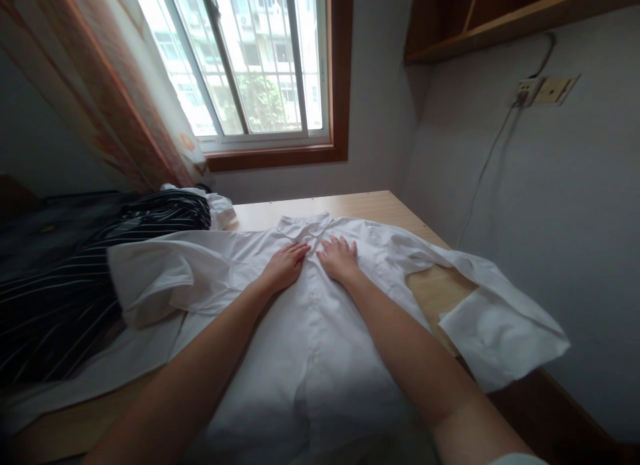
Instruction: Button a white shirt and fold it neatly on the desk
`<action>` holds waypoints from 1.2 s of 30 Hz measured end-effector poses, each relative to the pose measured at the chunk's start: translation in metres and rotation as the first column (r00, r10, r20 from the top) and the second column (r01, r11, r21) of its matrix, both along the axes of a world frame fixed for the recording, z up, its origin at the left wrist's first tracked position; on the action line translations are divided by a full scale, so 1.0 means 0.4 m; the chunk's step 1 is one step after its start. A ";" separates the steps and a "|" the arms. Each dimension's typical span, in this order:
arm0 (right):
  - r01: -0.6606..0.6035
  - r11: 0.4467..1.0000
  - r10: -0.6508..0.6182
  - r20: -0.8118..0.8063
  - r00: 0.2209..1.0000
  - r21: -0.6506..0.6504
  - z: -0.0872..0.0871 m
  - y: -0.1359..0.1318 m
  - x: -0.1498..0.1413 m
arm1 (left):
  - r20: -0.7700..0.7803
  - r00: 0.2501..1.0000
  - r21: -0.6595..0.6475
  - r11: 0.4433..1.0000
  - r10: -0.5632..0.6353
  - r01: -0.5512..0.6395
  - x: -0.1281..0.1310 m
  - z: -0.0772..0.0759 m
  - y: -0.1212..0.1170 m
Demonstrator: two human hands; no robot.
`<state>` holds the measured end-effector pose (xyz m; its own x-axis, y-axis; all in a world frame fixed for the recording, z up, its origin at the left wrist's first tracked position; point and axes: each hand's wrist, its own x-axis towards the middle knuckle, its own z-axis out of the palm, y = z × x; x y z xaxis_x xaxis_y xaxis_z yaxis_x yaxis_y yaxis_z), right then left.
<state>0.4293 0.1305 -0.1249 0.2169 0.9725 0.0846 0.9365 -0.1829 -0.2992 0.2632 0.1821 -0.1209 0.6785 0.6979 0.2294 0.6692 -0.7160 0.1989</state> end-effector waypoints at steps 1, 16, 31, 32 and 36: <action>-0.009 0.999 0.009 0.002 1.000 -0.035 -0.003 0.005 0.004 | -0.011 1.000 -0.006 1.000 0.016 -0.016 -0.002 0.000 0.001; -0.116 0.990 0.120 0.035 0.992 -0.084 0.011 0.088 0.088 | -0.131 0.982 -0.044 0.989 0.136 -0.142 0.024 0.017 0.053; -0.182 0.983 0.182 0.030 0.983 -0.021 0.020 0.171 0.097 | -0.127 0.990 0.151 0.988 0.062 -0.043 0.042 0.030 0.134; -0.184 0.983 0.184 0.028 0.983 -0.017 0.019 0.171 0.097 | -0.131 0.990 0.170 0.985 0.045 -0.022 0.043 0.033 0.142; -0.184 0.983 0.184 0.022 0.983 -0.022 0.021 0.169 0.099 | -0.123 0.992 0.212 0.977 0.039 -0.012 0.047 0.037 0.163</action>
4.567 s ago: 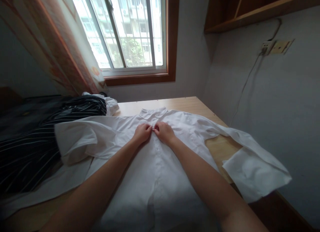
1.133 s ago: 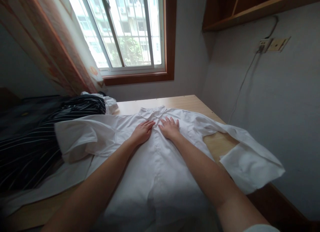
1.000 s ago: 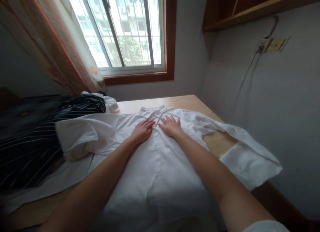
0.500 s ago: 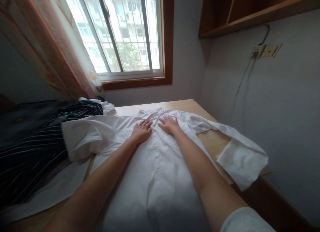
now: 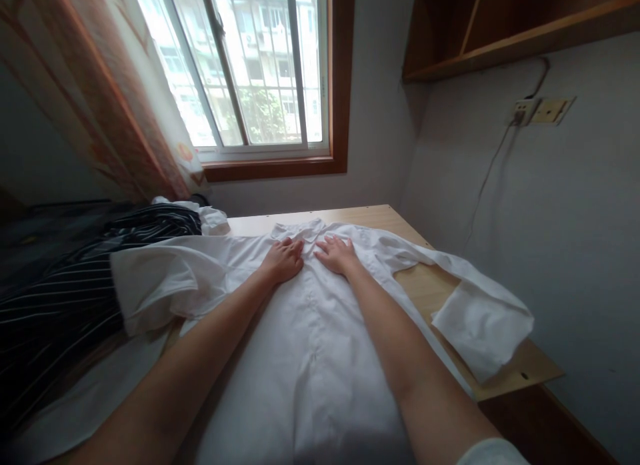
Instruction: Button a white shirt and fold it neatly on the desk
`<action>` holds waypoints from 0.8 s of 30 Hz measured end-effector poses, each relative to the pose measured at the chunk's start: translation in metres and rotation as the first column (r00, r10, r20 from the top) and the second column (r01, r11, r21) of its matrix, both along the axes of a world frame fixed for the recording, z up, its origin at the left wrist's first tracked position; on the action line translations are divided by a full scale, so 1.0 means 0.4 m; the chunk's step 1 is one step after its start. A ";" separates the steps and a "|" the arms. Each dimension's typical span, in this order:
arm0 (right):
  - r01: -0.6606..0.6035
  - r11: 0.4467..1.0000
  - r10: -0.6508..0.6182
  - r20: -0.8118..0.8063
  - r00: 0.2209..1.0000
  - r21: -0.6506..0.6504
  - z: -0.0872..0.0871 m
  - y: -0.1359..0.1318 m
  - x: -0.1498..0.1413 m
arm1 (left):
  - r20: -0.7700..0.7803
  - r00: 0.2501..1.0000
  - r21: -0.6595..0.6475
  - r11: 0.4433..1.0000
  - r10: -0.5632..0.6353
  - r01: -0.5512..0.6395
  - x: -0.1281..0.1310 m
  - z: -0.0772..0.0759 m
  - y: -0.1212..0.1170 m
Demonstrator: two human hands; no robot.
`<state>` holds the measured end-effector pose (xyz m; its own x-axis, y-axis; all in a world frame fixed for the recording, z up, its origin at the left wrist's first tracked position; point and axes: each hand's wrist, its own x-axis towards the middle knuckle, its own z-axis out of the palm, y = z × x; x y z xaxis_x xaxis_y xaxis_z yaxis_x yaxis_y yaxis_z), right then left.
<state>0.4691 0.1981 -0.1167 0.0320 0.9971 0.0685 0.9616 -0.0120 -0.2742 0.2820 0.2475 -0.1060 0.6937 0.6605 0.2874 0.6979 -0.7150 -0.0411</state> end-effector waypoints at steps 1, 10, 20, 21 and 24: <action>0.002 1.000 -0.002 0.000 1.000 -0.001 0.001 0.000 0.001 | 0.009 1.000 -0.001 1.000 0.008 -0.008 0.000 -0.001 0.003; 0.019 1.000 -0.019 -0.004 1.000 0.019 -0.007 0.004 0.004 | -0.092 0.995 -0.024 0.999 0.034 -0.036 -0.010 0.022 -0.034; 0.058 0.973 -0.071 0.051 0.996 0.222 -0.008 -0.017 -0.001 | -0.025 0.952 -0.130 0.943 0.305 -0.306 -0.053 -0.022 -0.195; 0.061 0.973 -0.079 0.074 0.994 0.221 -0.002 -0.025 -0.004 | -0.031 0.952 -0.147 0.941 0.305 -0.306 -0.054 -0.025 -0.197; 0.088 0.980 -0.113 0.142 0.983 0.176 0.021 -0.053 0.004 | -0.053 0.950 -0.181 0.933 0.307 -0.312 -0.051 -0.022 -0.195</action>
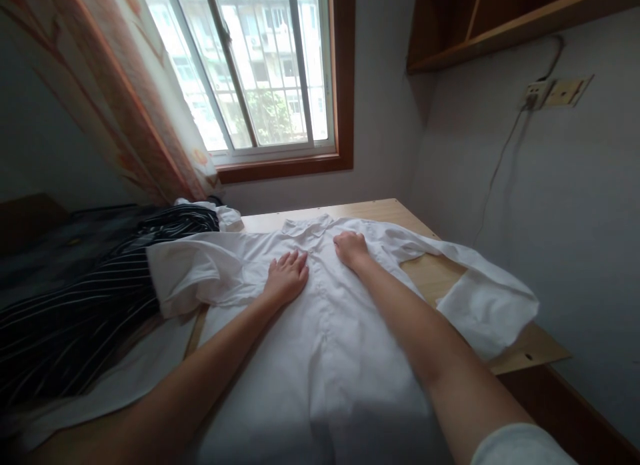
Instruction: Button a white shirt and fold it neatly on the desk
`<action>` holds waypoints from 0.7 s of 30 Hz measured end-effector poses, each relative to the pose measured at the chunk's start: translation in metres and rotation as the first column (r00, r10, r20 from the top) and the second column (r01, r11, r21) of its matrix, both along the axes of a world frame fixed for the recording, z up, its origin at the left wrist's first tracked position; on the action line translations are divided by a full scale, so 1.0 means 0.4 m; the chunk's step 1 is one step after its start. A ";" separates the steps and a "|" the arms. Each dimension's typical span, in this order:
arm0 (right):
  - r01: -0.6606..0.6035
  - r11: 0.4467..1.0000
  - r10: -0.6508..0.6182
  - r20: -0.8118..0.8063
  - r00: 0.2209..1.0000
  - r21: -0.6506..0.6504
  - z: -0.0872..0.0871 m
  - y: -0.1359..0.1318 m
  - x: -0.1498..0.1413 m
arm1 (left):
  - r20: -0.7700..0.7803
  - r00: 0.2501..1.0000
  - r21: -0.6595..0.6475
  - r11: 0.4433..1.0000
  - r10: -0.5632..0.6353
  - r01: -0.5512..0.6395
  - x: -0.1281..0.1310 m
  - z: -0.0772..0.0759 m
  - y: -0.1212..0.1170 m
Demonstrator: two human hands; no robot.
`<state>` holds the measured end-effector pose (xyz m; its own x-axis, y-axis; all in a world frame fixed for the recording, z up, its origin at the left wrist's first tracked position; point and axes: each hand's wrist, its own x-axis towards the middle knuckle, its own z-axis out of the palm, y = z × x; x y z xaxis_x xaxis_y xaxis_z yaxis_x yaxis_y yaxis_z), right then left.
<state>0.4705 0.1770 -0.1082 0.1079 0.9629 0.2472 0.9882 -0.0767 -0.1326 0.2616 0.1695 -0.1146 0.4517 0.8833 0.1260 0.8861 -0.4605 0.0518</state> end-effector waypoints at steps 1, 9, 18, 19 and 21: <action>0.025 0.999 -0.025 0.007 1.000 -0.025 0.007 -0.010 0.010 | -0.001 1.000 -0.005 1.000 -0.001 0.001 0.001 0.002 0.002; 0.146 0.979 -0.149 -0.008 0.989 -0.145 -0.019 -0.051 0.145 | 0.016 0.999 -0.024 0.999 -0.033 0.033 0.009 0.012 0.035; 0.154 0.972 -0.165 -0.047 0.985 -0.179 -0.050 -0.053 0.168 | -0.023 0.996 -0.053 0.995 -0.090 0.089 -0.003 0.021 0.052; 0.154 0.970 -0.166 -0.050 0.985 -0.187 -0.048 -0.053 0.171 | -0.025 0.995 -0.055 0.994 -0.092 0.091 -0.006 0.021 0.051; 0.159 0.966 -0.173 -0.054 0.983 -0.202 -0.045 -0.051 0.175 | -0.029 0.995 -0.060 0.994 -0.094 0.092 -0.012 0.020 0.049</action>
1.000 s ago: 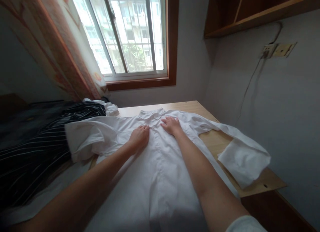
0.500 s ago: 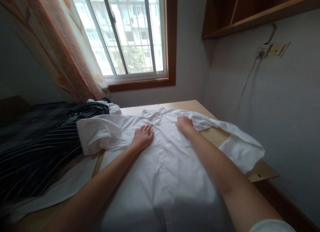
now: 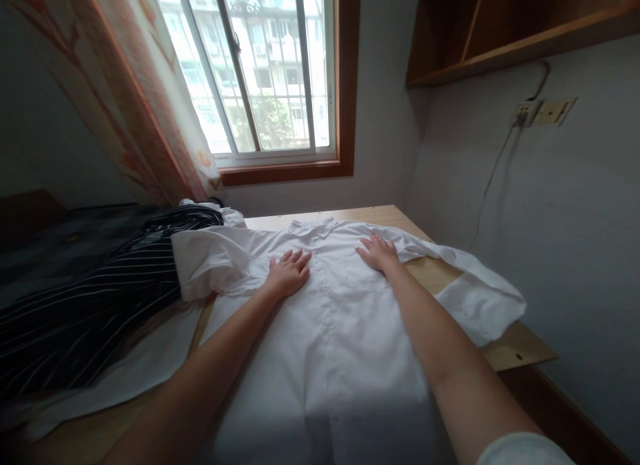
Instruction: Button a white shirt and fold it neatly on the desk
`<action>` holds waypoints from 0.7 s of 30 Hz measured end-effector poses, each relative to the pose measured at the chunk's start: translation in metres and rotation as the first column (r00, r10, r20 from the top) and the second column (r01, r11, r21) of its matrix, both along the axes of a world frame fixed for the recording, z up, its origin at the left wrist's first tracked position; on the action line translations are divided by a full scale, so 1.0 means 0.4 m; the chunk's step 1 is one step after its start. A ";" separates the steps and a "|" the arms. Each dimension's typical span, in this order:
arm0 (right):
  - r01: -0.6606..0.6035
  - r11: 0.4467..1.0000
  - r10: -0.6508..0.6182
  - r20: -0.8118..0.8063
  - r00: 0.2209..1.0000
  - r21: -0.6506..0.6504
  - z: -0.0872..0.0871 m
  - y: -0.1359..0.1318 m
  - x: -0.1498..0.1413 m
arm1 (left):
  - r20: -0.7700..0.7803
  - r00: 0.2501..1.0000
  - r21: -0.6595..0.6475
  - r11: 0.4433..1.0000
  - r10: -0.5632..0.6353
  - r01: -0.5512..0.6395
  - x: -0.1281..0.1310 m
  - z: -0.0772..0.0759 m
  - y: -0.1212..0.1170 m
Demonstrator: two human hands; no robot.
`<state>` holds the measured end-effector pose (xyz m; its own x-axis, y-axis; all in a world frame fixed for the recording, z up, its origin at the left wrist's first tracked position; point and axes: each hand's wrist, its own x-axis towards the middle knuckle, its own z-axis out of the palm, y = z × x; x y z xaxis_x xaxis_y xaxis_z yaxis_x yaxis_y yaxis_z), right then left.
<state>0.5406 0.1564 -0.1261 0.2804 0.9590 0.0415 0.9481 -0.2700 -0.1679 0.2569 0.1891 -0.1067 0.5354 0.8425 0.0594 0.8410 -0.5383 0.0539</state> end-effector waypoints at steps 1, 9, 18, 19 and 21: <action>0.004 1.000 -0.004 -0.003 1.000 -0.006 0.000 0.001 0.002 | -0.001 1.000 -0.003 1.000 0.000 0.000 -0.002 0.000 -0.001; 0.002 1.000 -0.002 0.002 1.000 -0.018 -0.014 0.022 0.032 | -0.007 0.999 0.002 0.999 -0.041 0.041 -0.014 -0.008 0.003; 0.024 0.992 -0.037 0.101 0.994 0.126 -0.007 0.006 0.015 | -0.037 0.996 -0.027 0.996 -0.087 0.086 -0.019 0.002 0.048; 0.011 0.986 -0.035 0.145 0.989 0.169 -0.001 -0.002 0.001 | -0.041 0.996 -0.018 0.997 -0.080 0.079 -0.018 0.003 0.048; -0.042 0.976 -0.003 0.205 0.979 0.213 0.012 -0.019 -0.044 | -0.054 0.996 0.004 0.997 -0.071 0.071 -0.015 0.004 0.042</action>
<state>0.5230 0.1490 -0.1212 0.2260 0.9265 0.3010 0.9730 -0.2297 -0.0235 0.2510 0.2060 -0.1052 0.5966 0.8018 0.0339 0.8021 -0.5971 0.0068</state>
